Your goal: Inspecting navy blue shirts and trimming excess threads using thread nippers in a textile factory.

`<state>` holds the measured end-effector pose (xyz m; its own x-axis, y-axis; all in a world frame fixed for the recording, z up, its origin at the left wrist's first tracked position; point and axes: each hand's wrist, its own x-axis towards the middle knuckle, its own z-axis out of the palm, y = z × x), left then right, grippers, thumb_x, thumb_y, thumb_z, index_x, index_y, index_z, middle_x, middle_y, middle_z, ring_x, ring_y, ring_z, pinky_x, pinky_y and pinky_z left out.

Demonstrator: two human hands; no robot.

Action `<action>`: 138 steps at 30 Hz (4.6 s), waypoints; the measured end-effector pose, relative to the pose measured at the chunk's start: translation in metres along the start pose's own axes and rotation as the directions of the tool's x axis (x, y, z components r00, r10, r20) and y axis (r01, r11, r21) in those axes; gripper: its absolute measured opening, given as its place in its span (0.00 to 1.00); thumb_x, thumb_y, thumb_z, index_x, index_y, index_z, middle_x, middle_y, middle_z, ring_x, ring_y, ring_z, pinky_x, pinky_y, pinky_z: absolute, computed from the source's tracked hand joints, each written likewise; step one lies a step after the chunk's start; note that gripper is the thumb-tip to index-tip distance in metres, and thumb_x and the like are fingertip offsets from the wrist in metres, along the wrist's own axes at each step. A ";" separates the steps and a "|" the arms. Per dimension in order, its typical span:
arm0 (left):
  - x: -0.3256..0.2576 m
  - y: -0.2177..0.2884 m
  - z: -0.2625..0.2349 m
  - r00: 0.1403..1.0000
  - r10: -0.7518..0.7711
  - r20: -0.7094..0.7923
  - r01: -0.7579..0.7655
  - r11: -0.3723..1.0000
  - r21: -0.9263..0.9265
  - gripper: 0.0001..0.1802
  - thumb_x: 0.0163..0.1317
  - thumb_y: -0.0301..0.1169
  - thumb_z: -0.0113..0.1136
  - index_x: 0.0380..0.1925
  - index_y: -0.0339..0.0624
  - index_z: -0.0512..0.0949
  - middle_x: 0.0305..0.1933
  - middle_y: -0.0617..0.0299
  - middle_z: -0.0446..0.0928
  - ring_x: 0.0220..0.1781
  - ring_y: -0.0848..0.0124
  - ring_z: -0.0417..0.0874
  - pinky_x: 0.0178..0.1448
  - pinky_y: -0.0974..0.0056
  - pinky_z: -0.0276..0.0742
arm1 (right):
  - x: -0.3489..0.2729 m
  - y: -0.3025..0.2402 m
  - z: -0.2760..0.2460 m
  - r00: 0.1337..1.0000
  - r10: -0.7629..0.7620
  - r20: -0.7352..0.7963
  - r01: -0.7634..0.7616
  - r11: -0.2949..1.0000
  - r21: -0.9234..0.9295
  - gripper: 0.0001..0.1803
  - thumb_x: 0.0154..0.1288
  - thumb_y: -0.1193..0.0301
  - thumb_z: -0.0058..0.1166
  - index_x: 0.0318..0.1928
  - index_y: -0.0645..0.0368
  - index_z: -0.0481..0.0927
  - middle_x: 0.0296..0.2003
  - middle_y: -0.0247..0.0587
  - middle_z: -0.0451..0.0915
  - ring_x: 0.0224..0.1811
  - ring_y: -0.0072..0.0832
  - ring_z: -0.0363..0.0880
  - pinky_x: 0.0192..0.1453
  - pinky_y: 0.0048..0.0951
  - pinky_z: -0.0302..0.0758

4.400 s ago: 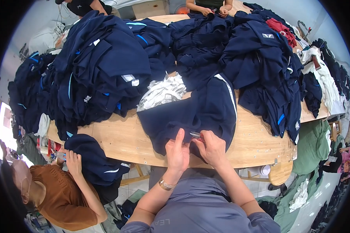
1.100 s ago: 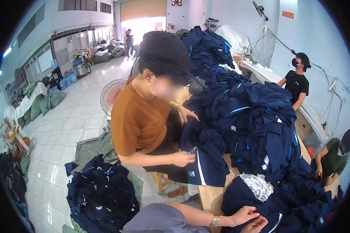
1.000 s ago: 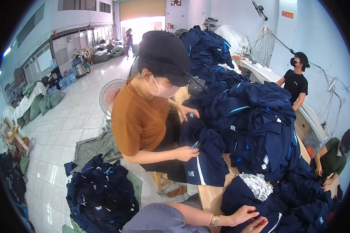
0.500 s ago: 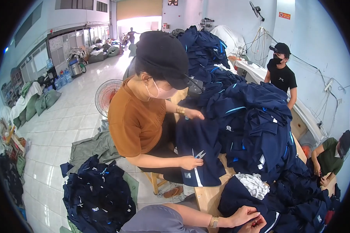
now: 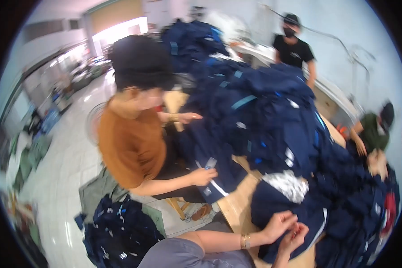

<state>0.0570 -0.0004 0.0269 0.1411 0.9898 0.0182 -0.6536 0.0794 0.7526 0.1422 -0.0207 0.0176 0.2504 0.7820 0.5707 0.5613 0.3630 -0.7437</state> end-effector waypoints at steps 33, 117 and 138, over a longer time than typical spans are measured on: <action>-0.007 0.012 -0.027 0.997 -0.050 0.066 0.057 0.992 -0.111 0.08 0.66 0.28 0.47 0.31 0.37 0.73 0.35 0.64 0.74 0.38 0.77 0.73 0.47 0.69 0.71 | 0.001 -0.003 -0.014 0.977 0.006 0.215 0.065 0.944 -0.324 0.19 0.55 0.56 0.57 0.25 0.58 0.68 0.21 0.39 0.69 0.17 0.37 0.72 0.18 0.31 0.68; -0.018 -0.011 -0.019 0.986 -0.164 -0.043 0.158 0.981 -0.114 0.05 0.57 0.22 0.57 0.35 0.35 0.75 0.35 0.61 0.78 0.35 0.76 0.78 0.43 0.73 0.75 | -0.008 -0.008 -0.018 0.990 -0.121 0.072 0.137 0.945 -0.298 0.14 0.44 0.79 0.59 0.35 0.64 0.74 0.23 0.39 0.76 0.20 0.30 0.76 0.23 0.24 0.71; -0.017 -0.012 -0.016 0.988 -0.002 -0.153 0.005 1.000 0.015 0.06 0.57 0.22 0.58 0.35 0.32 0.77 0.34 0.60 0.79 0.32 0.80 0.77 0.38 0.76 0.71 | -0.010 -0.003 -0.013 0.979 -0.196 0.053 0.204 0.950 -0.237 0.15 0.42 0.78 0.59 0.34 0.63 0.73 0.19 0.36 0.74 0.17 0.29 0.74 0.23 0.24 0.70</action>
<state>0.0506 -0.0166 0.0071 0.0271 0.9961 -0.0844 -0.6415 0.0821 0.7627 0.1485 -0.0366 0.0186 0.0928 0.7214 0.6863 0.7710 0.3841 -0.5080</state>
